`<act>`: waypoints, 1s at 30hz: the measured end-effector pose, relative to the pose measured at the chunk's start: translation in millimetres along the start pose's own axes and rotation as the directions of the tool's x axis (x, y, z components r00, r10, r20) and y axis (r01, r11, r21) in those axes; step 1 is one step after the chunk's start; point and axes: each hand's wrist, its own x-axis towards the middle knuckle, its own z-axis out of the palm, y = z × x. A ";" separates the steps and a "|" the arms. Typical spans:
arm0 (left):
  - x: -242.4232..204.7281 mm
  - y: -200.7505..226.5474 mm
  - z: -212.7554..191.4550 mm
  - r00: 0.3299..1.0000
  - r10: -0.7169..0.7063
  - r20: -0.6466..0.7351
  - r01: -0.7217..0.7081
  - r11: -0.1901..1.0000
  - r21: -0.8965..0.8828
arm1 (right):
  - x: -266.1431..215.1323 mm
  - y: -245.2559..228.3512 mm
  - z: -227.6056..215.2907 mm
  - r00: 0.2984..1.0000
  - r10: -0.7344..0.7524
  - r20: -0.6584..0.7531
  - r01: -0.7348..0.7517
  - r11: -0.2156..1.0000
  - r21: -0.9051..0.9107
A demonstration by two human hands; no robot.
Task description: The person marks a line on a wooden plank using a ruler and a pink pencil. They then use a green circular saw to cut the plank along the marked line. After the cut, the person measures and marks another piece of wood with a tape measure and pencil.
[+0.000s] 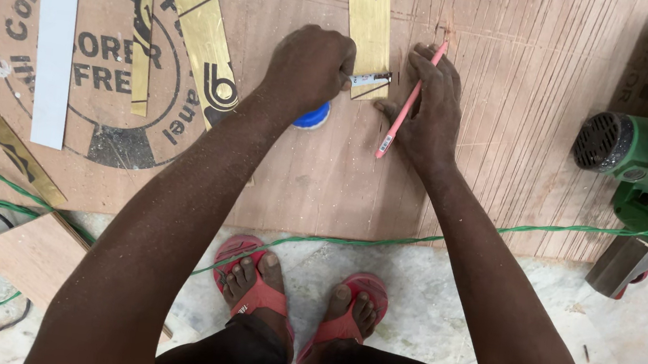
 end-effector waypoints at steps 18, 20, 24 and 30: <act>13.4 0.7 1.7 1.000 -0.022 0.013 0.020 0.989 0.150 | 0.0 3.5 2.4 0.999 -0.054 -0.005 0.054 0.998 -0.024; 13.5 -1.4 1.8 0.999 0.024 -0.028 -0.020 0.990 0.136 | 0.4 4.6 3.2 0.996 -0.088 -0.009 0.087 0.994 -0.072; 13.2 -3.8 3.2 0.998 0.042 -0.053 -0.036 0.993 0.115 | -1.5 5.9 5.5 0.999 -0.043 0.002 0.043 0.997 -0.070; 14.1 -8.6 8.2 0.991 0.114 -0.066 -0.105 0.987 0.125 | -0.8 4.3 3.2 0.999 -0.031 0.019 0.032 0.998 -0.049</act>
